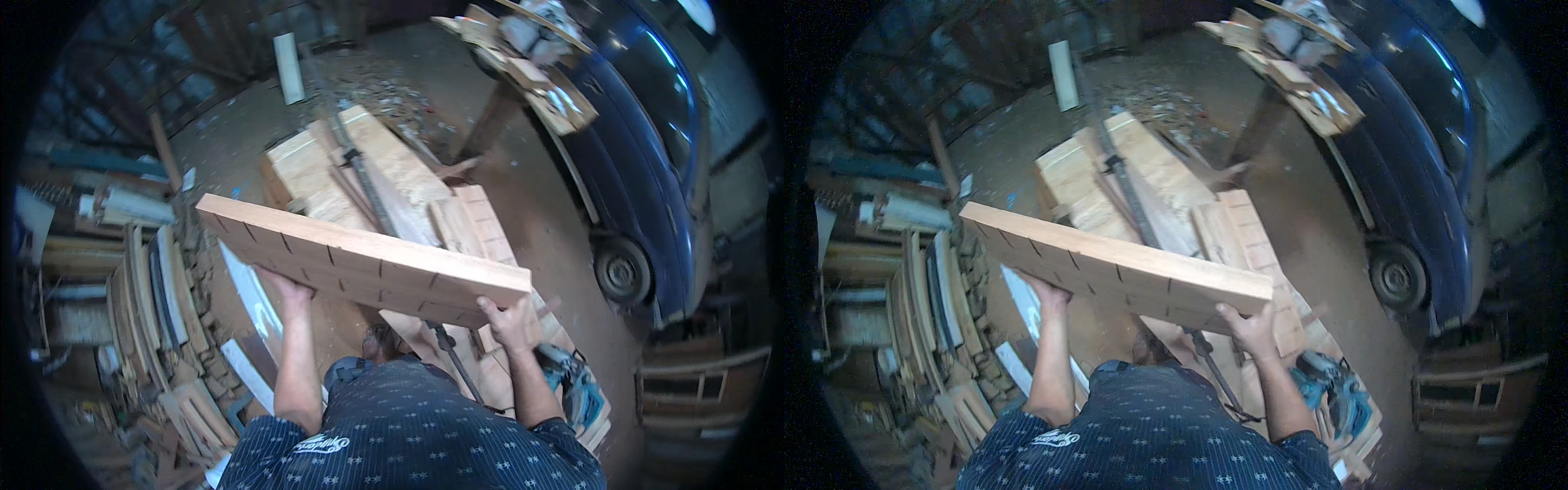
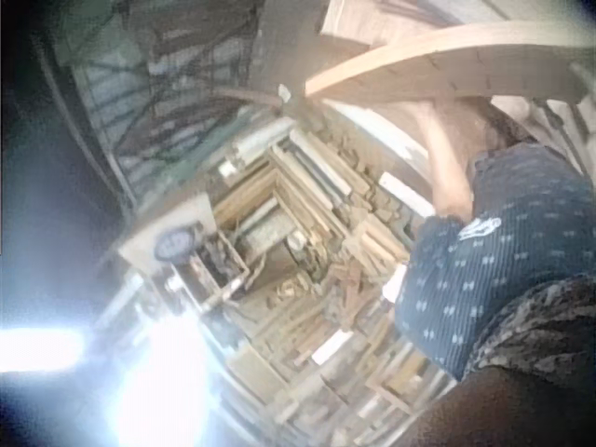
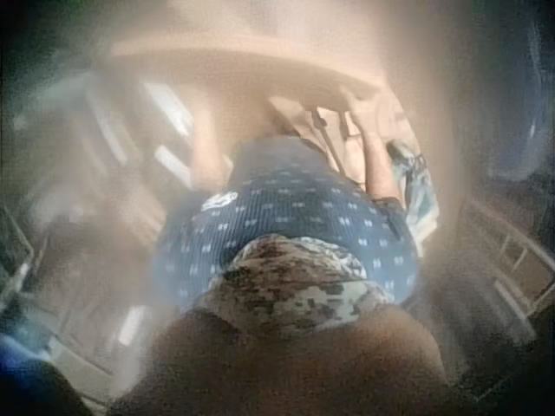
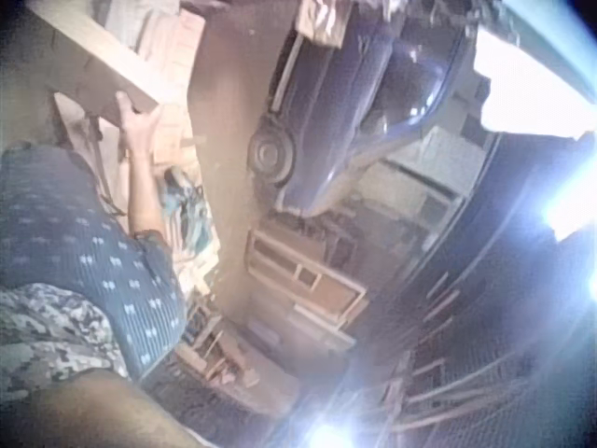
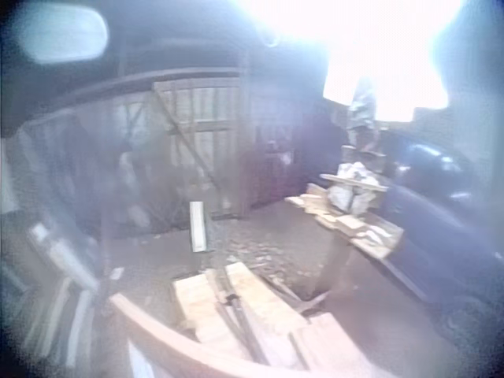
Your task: The person marks a wooden plank with a square and pencil, then retrieves a hand saw to cut a piece of wood. They clamp the wood to a workbench and use a circular saw to cut several planks, followed by sanding the cut pieces with an electric sander.
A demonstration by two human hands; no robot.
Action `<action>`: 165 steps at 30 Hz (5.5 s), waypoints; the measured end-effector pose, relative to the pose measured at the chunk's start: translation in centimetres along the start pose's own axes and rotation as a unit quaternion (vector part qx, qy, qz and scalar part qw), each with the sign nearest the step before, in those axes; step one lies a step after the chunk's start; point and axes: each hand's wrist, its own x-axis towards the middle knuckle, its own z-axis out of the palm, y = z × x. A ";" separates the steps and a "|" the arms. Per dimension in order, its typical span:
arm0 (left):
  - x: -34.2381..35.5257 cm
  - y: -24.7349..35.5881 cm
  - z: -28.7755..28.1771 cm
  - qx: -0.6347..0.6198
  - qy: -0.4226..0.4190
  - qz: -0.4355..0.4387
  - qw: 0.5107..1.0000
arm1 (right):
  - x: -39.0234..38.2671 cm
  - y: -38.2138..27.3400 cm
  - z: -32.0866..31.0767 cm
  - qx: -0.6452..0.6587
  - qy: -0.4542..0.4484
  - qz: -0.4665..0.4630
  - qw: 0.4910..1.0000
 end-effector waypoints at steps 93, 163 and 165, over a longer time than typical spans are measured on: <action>-1.2 -22.4 8.6 0.426 -0.899 0.090 0.042 | -13.5 13.6 3.5 -0.425 -0.256 0.340 0.799; 19.7 -12.7 14.8 0.232 -0.013 -0.299 0.925 | -15.9 8.9 17.4 -0.313 0.185 0.279 0.889; 17.8 -9.9 16.2 0.250 -0.051 -0.243 0.936 | -15.7 9.6 19.5 -0.265 0.177 0.303 0.898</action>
